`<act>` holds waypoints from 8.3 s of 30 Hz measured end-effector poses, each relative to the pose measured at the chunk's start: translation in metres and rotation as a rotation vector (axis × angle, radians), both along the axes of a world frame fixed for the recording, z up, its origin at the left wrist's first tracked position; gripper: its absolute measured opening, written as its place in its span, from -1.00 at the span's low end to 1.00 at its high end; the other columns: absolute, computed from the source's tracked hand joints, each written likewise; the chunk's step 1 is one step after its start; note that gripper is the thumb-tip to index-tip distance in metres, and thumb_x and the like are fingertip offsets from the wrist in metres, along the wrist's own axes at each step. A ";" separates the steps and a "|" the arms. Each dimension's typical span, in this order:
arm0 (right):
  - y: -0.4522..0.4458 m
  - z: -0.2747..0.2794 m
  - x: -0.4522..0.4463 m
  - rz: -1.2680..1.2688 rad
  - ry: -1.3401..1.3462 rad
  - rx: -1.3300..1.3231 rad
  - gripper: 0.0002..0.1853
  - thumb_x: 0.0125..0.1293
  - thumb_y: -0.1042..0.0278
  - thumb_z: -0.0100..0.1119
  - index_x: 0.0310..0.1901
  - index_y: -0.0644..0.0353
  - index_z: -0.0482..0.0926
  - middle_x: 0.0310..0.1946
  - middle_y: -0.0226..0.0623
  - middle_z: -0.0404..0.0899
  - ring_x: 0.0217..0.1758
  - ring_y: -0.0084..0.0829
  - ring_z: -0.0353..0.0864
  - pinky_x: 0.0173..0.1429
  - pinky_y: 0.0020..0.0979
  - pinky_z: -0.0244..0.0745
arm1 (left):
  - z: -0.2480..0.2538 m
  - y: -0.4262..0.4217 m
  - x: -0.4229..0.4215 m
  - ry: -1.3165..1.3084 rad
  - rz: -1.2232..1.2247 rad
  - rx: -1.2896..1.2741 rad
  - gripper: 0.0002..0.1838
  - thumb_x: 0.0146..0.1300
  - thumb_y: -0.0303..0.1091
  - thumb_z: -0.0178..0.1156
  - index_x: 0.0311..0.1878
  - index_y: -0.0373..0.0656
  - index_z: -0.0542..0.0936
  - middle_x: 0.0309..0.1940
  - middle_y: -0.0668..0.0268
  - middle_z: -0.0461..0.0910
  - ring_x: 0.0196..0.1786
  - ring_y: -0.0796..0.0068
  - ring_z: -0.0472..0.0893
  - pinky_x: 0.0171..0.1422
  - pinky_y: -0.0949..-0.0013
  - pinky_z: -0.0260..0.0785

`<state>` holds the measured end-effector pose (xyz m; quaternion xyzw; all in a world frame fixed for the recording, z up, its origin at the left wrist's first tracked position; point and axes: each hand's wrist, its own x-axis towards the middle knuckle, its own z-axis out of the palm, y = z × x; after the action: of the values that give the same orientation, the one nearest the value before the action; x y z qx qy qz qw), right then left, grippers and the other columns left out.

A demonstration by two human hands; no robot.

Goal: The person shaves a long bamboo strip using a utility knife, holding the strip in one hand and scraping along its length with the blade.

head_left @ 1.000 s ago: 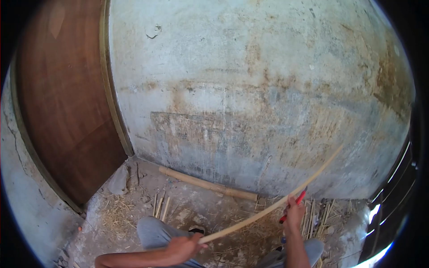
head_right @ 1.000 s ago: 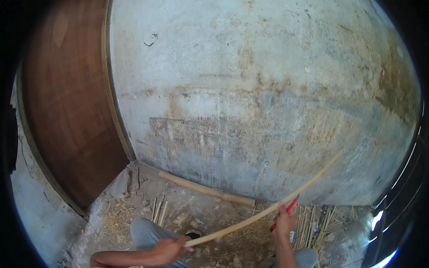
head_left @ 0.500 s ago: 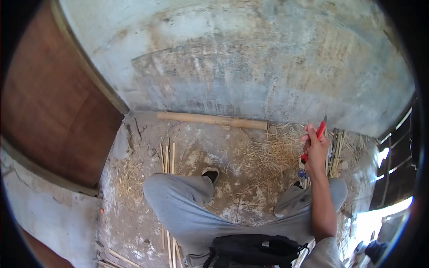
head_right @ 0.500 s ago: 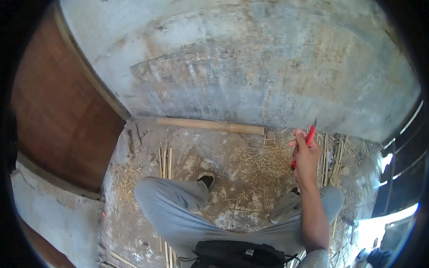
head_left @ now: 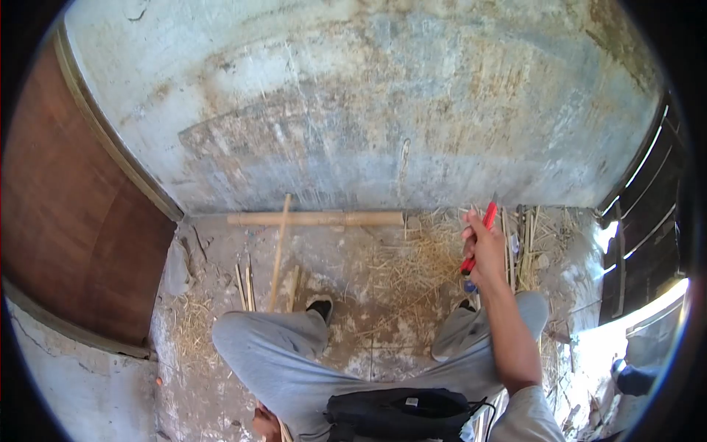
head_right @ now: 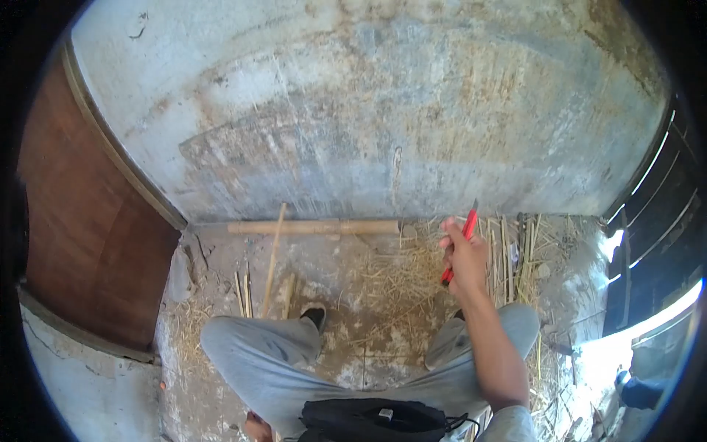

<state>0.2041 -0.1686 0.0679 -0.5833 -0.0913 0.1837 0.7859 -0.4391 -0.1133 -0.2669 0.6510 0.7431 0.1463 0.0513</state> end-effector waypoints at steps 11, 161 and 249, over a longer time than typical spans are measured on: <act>-0.009 0.012 -0.027 0.113 -0.093 0.025 -0.77 0.40 0.23 0.26 -0.22 0.26 0.67 -0.63 -0.45 0.55 -0.71 -0.77 0.24 -0.61 -0.60 0.06 | 0.098 0.052 -0.037 0.026 -0.018 0.198 -0.43 0.42 0.04 0.05 -0.55 -0.27 0.55 -0.70 -0.01 0.51 -0.59 -0.10 0.54 -0.48 -0.05 0.26; 0.033 -0.023 -0.012 0.203 -0.096 0.242 -0.73 0.39 0.43 0.25 0.07 0.26 0.52 -0.38 -0.44 0.64 -0.67 -0.77 0.25 -0.59 -0.62 0.16 | 0.319 0.175 0.437 -1.255 -0.930 -0.569 -0.90 0.23 -0.60 0.32 -0.19 -0.31 0.68 -0.35 0.19 0.72 -0.27 0.42 0.74 -0.23 0.40 0.59; 0.025 -0.024 0.003 0.051 0.128 0.173 -0.72 0.38 0.30 0.29 0.02 0.17 0.48 -0.12 -0.33 0.69 -0.65 -0.74 0.23 -0.57 -0.61 0.21 | 0.321 0.144 0.430 -0.479 -1.367 0.563 -0.74 -0.05 -0.61 0.41 -0.26 -0.20 0.60 -0.25 0.18 0.64 -0.27 0.09 0.66 -0.25 0.21 0.51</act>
<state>0.2069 -0.1433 0.0442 -0.4978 -0.0714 0.2317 0.8327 -0.0092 0.0302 0.0537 0.9039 0.0801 0.4021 0.1220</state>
